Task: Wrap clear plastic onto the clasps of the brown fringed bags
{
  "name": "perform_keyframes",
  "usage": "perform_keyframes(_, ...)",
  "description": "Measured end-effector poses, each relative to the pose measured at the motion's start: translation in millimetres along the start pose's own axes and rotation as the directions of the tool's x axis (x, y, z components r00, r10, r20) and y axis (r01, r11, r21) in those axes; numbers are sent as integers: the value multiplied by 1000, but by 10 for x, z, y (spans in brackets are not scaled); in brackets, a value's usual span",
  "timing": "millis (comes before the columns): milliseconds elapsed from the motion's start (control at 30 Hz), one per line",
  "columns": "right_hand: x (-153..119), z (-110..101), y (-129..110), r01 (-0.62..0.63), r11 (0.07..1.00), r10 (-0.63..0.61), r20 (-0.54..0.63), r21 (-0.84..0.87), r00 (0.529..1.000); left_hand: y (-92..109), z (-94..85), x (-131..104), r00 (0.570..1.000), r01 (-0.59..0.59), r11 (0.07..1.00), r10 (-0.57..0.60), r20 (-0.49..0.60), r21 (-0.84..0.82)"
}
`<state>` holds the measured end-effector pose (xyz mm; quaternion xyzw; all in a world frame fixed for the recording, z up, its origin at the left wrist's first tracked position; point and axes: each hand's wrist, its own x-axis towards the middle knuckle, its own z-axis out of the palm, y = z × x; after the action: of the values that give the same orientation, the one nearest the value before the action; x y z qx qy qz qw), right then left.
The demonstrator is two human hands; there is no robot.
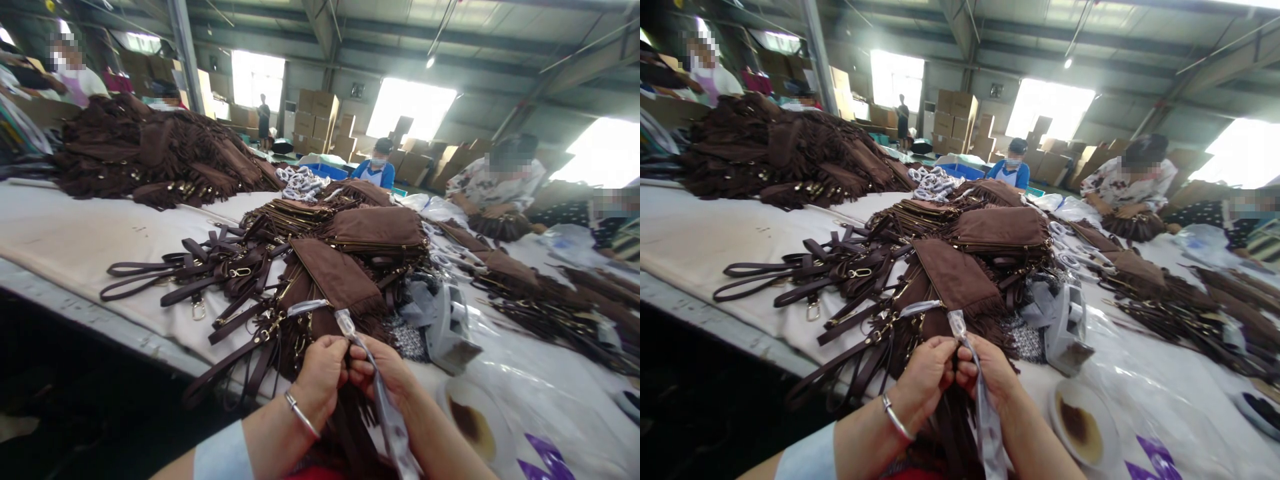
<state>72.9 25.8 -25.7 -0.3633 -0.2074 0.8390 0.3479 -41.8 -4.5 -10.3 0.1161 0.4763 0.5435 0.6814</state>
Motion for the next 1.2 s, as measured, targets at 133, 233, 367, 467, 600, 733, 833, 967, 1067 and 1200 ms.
perform_keyframes(133, 11, 49, 33, 42, 999, -42, -6, -16, 999, -8, 16, -19, 997, 45, 995, -39, 70, -93)
perform_keyframes(233, 23, 71, 49, 120, 981, -125, -25, -154, 992, -31, -7, 8, 999, 10, 1000, -9, 47, -5)
perform_keyframes(367, 23, 88, 20, 225, 861, -292, -81, -456, 953, -23, -63, 71, 989, -144, 968, 146, 7, 203)
perform_keyframes(467, -2, 94, -40, 234, 716, -377, -82, -658, 923, 32, -96, 83, 967, -239, 900, 253, 9, 363)
perform_keyframes(600, -41, 102, -110, 231, 445, -513, -35, -865, 858, 91, -125, 70, 924, -343, 790, 380, 32, 508)
perform_keyframes(733, -72, 140, -96, 195, 155, -647, 50, -968, 761, 82, -155, 70, 877, -438, 676, 467, 116, 592)
perform_keyframes(833, -90, 198, -34, 133, 43, -704, 65, -990, 707, 73, -175, 35, 834, -533, 612, 498, 238, 584)
perform_keyframes(967, -92, 206, 43, 210, 68, -778, 79, -975, 624, 105, -204, -54, 756, -646, 497, 522, 395, 580)
perform_keyframes(1067, -70, 114, 33, 339, 214, -766, 58, -916, 640, 198, -236, -73, 752, -659, 517, 461, 471, 546)
perform_keyframes(1200, -35, 10, -67, 378, 695, -544, -102, -612, 833, 440, -250, -18, 843, -537, 657, 401, 358, 529)
